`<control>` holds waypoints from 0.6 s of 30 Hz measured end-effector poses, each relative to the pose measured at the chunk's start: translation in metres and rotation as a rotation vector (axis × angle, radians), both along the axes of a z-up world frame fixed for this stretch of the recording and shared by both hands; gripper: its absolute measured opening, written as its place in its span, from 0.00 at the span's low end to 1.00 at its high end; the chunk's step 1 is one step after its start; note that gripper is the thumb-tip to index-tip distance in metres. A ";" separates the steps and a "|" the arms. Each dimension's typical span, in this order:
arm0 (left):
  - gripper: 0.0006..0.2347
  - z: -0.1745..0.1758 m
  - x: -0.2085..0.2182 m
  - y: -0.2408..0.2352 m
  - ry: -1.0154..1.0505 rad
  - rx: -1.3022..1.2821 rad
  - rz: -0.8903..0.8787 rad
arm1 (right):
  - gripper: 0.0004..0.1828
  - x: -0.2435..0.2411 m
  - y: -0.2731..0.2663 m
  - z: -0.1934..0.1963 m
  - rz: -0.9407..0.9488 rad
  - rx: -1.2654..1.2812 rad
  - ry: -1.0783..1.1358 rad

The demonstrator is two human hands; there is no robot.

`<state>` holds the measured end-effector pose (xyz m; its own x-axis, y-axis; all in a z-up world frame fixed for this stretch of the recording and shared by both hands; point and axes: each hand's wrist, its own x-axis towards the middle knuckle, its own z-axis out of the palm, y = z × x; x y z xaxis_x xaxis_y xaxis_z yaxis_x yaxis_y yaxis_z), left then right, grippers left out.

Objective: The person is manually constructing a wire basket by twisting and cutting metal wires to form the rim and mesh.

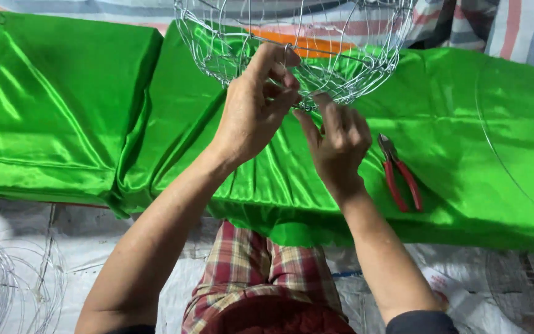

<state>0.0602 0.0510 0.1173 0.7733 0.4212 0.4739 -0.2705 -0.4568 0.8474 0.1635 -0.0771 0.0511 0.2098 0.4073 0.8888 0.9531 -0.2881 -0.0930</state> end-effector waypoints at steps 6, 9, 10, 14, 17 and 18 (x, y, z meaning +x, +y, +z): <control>0.23 0.011 0.001 0.014 0.004 0.165 0.217 | 0.26 0.026 0.031 0.003 -0.089 -0.012 -0.176; 0.15 0.015 0.001 0.020 -0.112 0.344 0.312 | 0.25 0.032 0.039 0.011 0.001 -0.005 -0.168; 0.15 0.016 -0.002 0.024 -0.113 0.346 0.315 | 0.25 0.035 0.039 0.013 0.003 -0.003 -0.169; 0.14 0.018 -0.008 0.036 -0.136 0.379 0.352 | 0.28 0.041 0.042 0.021 0.012 0.001 -0.143; 0.13 0.015 -0.009 0.036 -0.125 0.415 0.416 | 0.28 0.041 0.045 0.028 0.023 0.017 -0.163; 0.13 0.014 -0.009 0.037 -0.118 0.451 0.470 | 0.27 0.041 0.047 0.031 0.020 0.020 -0.182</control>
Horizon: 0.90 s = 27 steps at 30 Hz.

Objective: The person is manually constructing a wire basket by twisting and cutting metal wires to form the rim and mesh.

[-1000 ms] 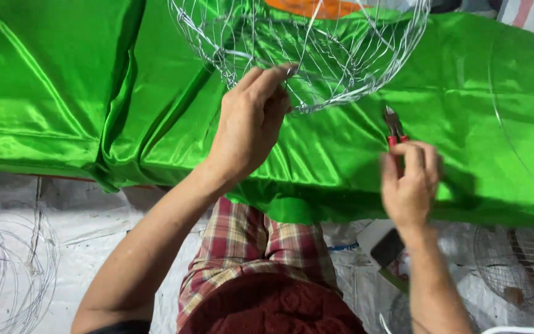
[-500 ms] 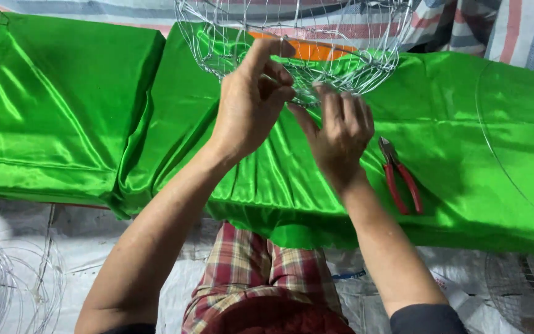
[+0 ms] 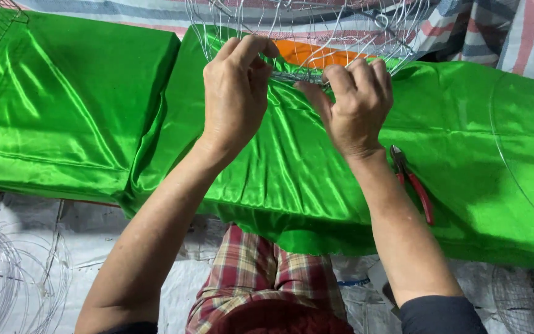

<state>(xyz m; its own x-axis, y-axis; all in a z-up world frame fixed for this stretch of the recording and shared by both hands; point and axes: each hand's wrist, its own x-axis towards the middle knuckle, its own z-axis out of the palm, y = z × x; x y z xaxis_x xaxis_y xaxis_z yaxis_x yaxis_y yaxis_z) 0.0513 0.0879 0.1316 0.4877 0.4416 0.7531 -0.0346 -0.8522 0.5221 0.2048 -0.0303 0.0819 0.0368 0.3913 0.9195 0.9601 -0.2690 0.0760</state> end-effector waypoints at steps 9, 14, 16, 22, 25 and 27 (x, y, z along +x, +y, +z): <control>0.14 -0.012 -0.003 -0.009 -0.068 -0.046 0.088 | 0.29 0.001 0.016 0.008 0.000 -0.022 -0.094; 0.14 -0.018 -0.002 -0.007 -0.064 -0.032 0.150 | 0.29 -0.002 0.026 0.012 -0.001 -0.009 -0.133; 0.14 -0.021 -0.002 -0.007 -0.064 -0.032 0.173 | 0.30 -0.006 0.029 0.015 -0.006 -0.010 -0.138; 0.15 -0.042 0.005 -0.005 -0.091 -0.039 0.243 | 0.28 -0.021 0.031 0.022 0.034 -0.020 -0.128; 0.16 -0.048 0.005 -0.004 -0.106 -0.079 0.249 | 0.26 -0.035 0.032 0.030 0.054 -0.038 -0.124; 0.08 -0.041 0.007 -0.008 -0.210 -0.108 0.212 | 0.24 -0.040 0.028 0.040 0.090 -0.038 -0.098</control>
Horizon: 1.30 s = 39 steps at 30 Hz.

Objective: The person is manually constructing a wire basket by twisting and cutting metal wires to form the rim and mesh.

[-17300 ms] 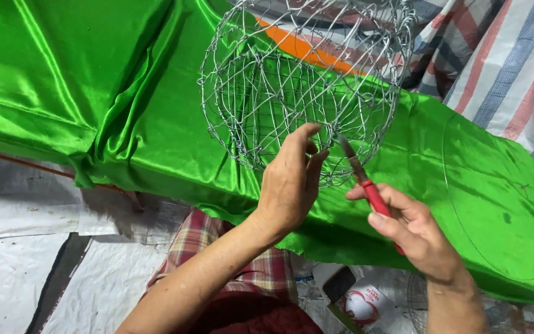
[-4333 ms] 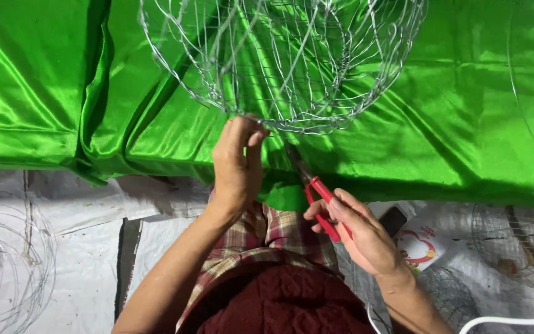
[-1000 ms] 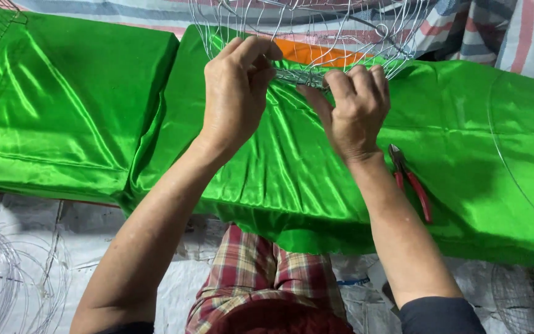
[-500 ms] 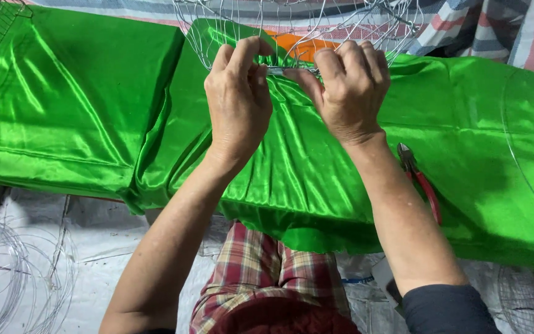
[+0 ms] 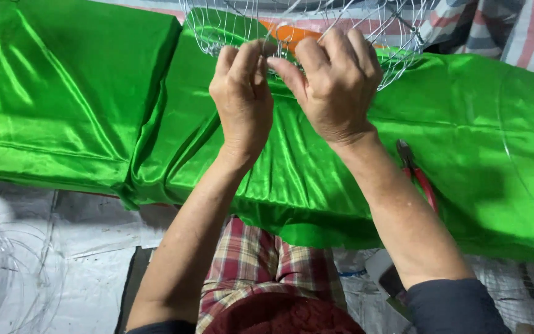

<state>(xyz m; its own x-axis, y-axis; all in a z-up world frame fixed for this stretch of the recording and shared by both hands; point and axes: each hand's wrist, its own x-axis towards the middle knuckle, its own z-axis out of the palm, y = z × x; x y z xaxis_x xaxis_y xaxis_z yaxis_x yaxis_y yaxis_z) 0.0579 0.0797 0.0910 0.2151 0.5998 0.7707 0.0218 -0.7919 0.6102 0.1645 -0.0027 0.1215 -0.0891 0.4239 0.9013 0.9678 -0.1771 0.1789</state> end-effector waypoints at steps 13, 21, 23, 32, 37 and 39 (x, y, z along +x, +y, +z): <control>0.13 0.034 -0.024 0.007 0.016 0.178 0.025 | 0.28 0.047 -0.019 -0.004 0.139 -0.070 0.149; 0.02 0.047 0.010 -0.001 0.210 0.299 0.174 | 0.21 0.047 -0.034 -0.016 0.159 -0.083 0.228; 0.03 0.045 0.012 -0.003 0.217 0.318 0.163 | 0.22 0.039 -0.041 -0.015 0.145 -0.083 0.249; 0.07 0.026 -0.021 -0.022 0.132 0.325 -0.072 | 0.17 0.038 -0.073 -0.059 0.141 -0.090 0.226; 0.16 0.000 -0.041 -0.011 -0.167 0.191 -0.065 | 0.14 0.034 -0.099 -0.144 0.114 -0.019 0.179; 0.24 -0.005 -0.049 -0.010 -0.172 -0.026 -0.069 | 0.18 0.021 -0.112 -0.174 0.129 0.008 0.220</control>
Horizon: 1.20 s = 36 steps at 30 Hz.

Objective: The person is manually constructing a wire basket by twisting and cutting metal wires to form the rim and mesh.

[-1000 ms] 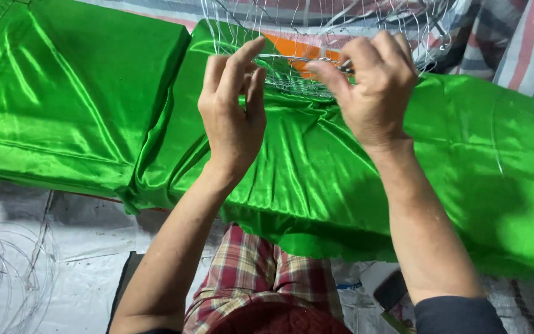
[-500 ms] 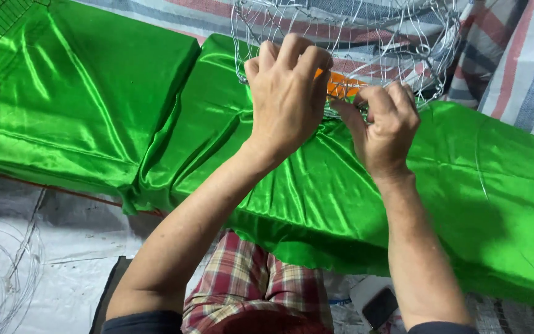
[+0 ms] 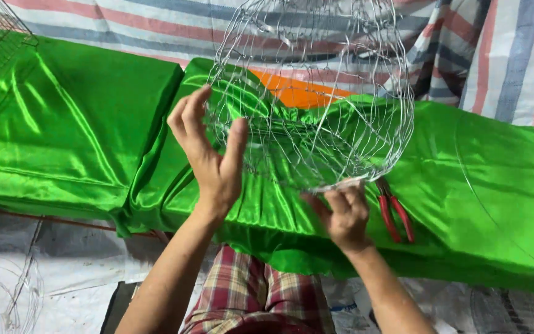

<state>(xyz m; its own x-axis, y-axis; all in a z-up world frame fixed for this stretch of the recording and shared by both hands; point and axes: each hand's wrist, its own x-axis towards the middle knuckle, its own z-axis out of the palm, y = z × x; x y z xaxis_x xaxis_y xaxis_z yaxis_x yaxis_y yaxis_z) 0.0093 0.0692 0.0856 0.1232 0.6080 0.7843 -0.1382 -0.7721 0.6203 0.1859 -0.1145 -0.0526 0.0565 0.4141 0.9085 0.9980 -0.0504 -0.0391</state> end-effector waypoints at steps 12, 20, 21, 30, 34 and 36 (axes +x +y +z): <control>0.28 -0.111 -0.015 -0.024 0.084 -0.148 -0.049 | 0.02 -0.098 -0.049 0.018 -0.034 -0.220 0.440; 0.27 -0.136 -0.019 -0.017 0.062 -0.105 -0.083 | 0.13 -0.094 -0.102 -0.002 -0.124 -0.109 0.417; 0.27 -0.136 -0.020 -0.017 0.063 -0.102 -0.085 | 0.19 -0.090 -0.104 -0.004 -0.134 -0.122 0.275; 0.25 -0.141 -0.024 -0.013 0.081 -0.088 -0.104 | 0.19 -0.059 -0.085 -0.010 -0.090 -0.226 0.063; 0.23 -0.139 -0.025 -0.014 0.066 -0.093 -0.129 | 0.17 -0.053 -0.085 -0.025 -0.095 -0.212 0.062; 0.22 -0.138 -0.026 -0.012 0.073 -0.080 -0.134 | 0.17 -0.055 -0.082 -0.022 -0.092 -0.174 0.089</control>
